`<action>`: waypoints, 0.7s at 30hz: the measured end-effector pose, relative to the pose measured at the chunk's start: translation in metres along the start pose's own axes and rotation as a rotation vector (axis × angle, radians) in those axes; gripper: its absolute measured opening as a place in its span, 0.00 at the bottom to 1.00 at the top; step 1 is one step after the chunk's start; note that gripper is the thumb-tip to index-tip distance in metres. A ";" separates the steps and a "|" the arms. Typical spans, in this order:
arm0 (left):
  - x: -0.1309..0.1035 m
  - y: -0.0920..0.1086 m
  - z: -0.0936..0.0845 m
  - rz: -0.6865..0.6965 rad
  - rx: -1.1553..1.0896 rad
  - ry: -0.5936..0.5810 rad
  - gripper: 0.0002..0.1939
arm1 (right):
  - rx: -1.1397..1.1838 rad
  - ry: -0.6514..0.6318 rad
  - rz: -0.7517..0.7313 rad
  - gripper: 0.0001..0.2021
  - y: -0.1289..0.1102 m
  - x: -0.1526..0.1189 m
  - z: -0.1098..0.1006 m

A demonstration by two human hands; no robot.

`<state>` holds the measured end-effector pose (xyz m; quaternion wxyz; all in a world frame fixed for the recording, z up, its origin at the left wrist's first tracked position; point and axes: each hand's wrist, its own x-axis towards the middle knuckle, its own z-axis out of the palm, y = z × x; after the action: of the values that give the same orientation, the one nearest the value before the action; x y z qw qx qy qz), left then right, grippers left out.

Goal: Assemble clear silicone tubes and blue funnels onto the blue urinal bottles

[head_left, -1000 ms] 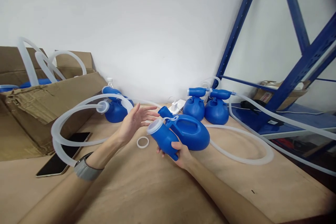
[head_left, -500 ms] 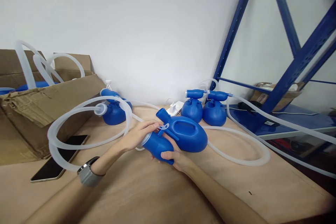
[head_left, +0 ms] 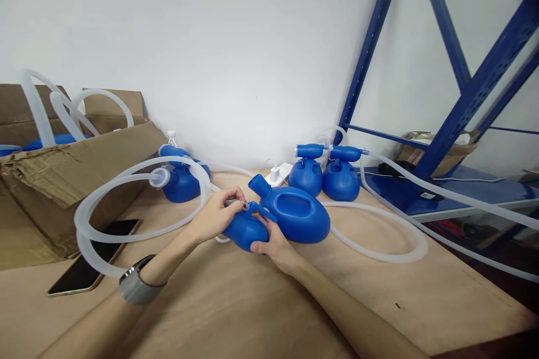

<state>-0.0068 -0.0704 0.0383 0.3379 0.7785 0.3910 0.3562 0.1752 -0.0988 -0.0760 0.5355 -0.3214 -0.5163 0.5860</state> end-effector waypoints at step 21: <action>-0.013 -0.003 0.012 0.289 0.325 -0.140 0.07 | -0.391 0.143 -0.332 0.12 -0.023 -0.012 0.008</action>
<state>-0.0032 -0.0831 0.0259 0.1799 0.8934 0.3031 0.2785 0.1771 -0.1151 -0.0546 0.5871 -0.3700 -0.6264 0.3549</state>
